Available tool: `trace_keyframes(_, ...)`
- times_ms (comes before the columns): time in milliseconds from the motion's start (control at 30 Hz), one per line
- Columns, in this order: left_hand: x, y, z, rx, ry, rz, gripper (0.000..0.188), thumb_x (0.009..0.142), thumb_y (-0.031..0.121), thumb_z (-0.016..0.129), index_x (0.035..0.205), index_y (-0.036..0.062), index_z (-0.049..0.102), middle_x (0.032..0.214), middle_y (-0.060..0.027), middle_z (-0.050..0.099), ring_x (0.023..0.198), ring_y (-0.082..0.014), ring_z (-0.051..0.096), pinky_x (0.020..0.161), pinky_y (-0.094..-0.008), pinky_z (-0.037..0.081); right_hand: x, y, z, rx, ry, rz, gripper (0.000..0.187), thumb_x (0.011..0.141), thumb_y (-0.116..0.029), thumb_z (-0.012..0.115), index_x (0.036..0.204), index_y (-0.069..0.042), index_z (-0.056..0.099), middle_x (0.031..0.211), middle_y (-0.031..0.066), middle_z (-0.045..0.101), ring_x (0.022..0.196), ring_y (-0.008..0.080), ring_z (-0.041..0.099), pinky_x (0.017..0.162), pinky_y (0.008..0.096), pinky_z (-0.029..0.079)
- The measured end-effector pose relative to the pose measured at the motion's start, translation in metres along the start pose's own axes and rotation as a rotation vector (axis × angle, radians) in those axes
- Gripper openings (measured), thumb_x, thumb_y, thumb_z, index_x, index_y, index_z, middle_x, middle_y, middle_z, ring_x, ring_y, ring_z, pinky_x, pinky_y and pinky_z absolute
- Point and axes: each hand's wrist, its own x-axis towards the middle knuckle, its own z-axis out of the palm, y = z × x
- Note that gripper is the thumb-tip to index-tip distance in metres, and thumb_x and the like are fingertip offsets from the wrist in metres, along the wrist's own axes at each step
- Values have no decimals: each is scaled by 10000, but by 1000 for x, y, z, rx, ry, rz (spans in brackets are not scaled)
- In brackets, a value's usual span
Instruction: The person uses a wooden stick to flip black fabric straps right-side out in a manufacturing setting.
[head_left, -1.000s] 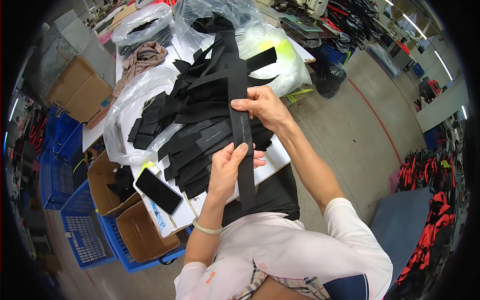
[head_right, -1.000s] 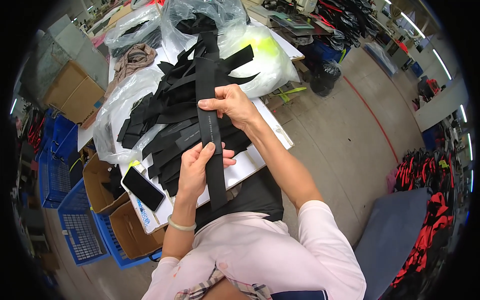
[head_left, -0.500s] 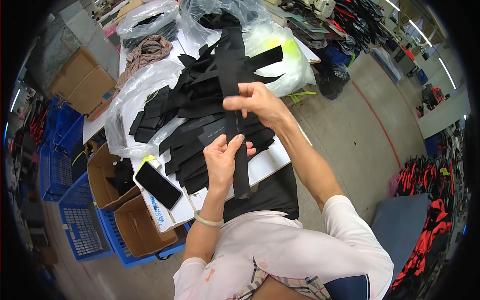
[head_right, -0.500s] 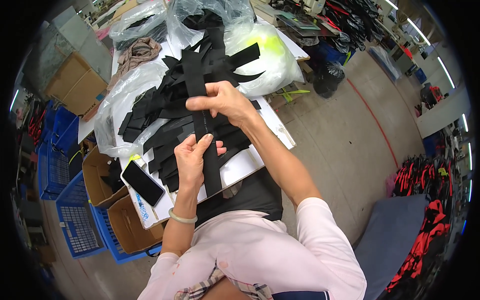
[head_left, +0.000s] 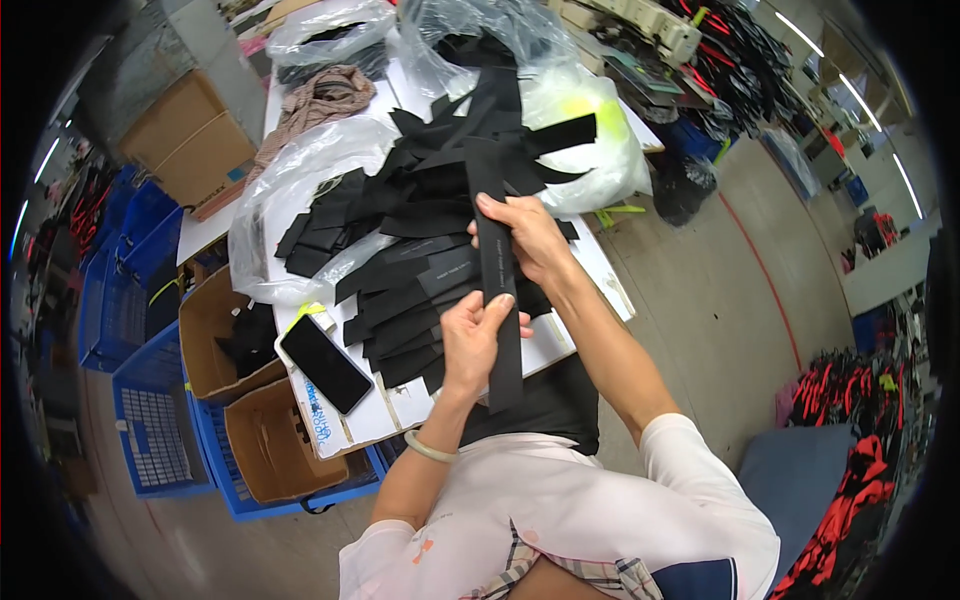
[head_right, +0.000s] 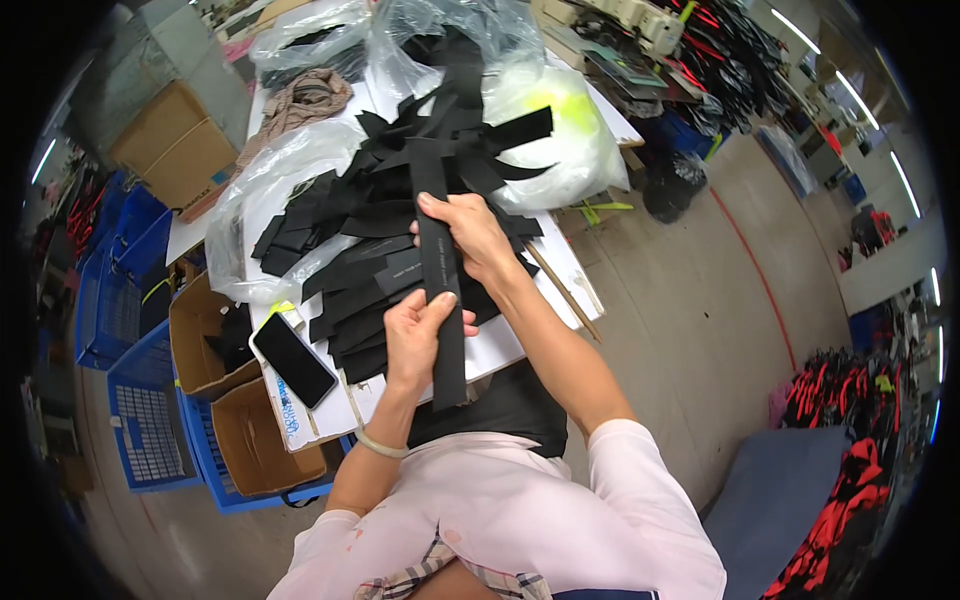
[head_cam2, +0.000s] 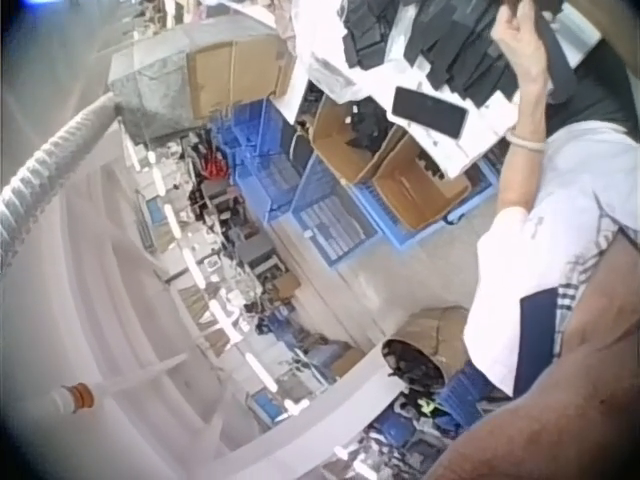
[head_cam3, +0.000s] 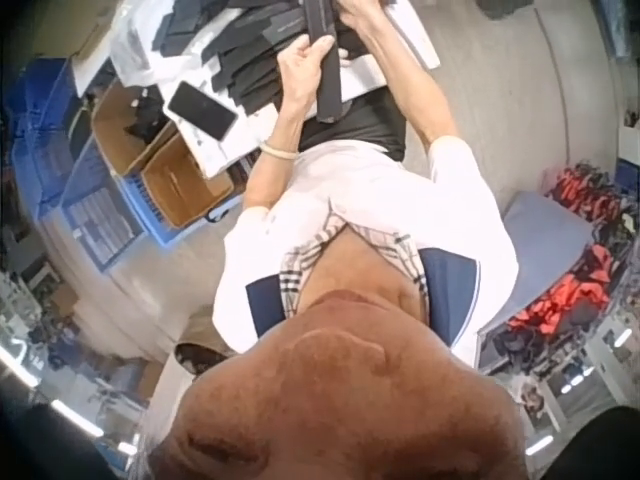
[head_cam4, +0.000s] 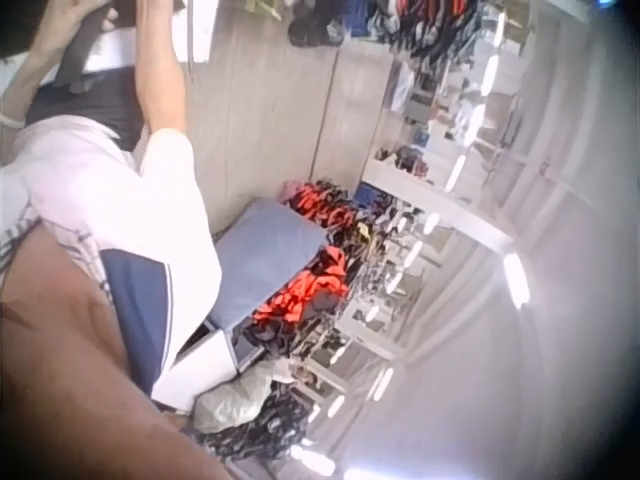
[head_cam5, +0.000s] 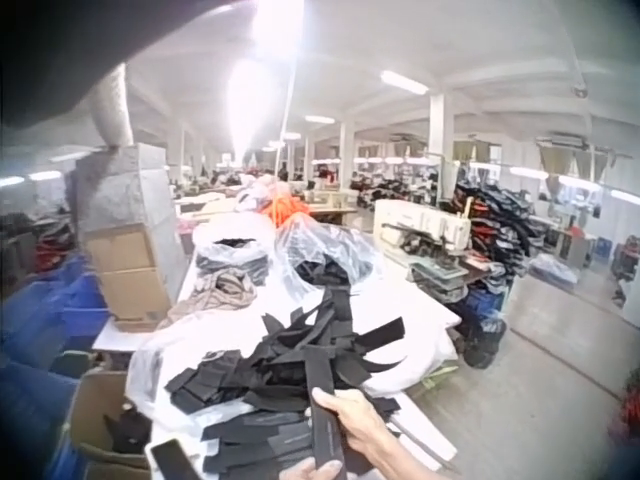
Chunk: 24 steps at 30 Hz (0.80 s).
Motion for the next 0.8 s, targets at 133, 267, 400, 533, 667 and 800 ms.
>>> trace_keyframes(133,3,-29,15,464,209,379,245,860,78,623,666,-22,512,589,-58,620,553,-95,618,466,-231,459,4,16,0,-34,159,2,255,826,-282,677,717,-77,572,606,22,579,470,70,482,442,190,361)
trace_keyframes(267,11,-48,7,85,325,220,257,879,110,618,678,-6,509,590,-7,574,540,-15,486,447,-207,362,-2,14,13,-142,12,29,239,858,-262,643,716,-91,556,637,10,571,505,57,491,470,182,377)
trace_keyframes(400,23,-43,13,20,407,387,258,917,149,564,715,-6,530,632,17,506,604,-21,386,517,-203,346,-1,24,12,-316,-301,-141,137,857,-129,619,763,-52,556,709,-44,521,602,26,436,545,183,360)
trace_keyframes(533,25,-45,4,363,293,193,299,929,248,544,791,-15,583,702,-55,604,659,-88,562,595,-234,440,18,17,8,-588,-472,-21,118,832,-109,632,767,-20,590,638,-75,451,596,24,376,525,198,304)
trace_keyframes(667,21,-24,-10,-130,200,136,284,901,256,582,925,-26,611,827,-135,658,744,-200,654,664,-273,525,29,20,19,-743,-606,-24,129,819,-115,645,800,5,602,635,-58,472,599,33,380,523,216,311)
trace_keyframes(800,18,-2,-29,-278,287,98,205,865,166,624,859,-37,598,812,-185,656,651,-216,659,574,-276,547,34,22,13,-836,-560,-84,165,806,-137,680,844,-2,593,665,-37,531,620,31,429,535,214,340)
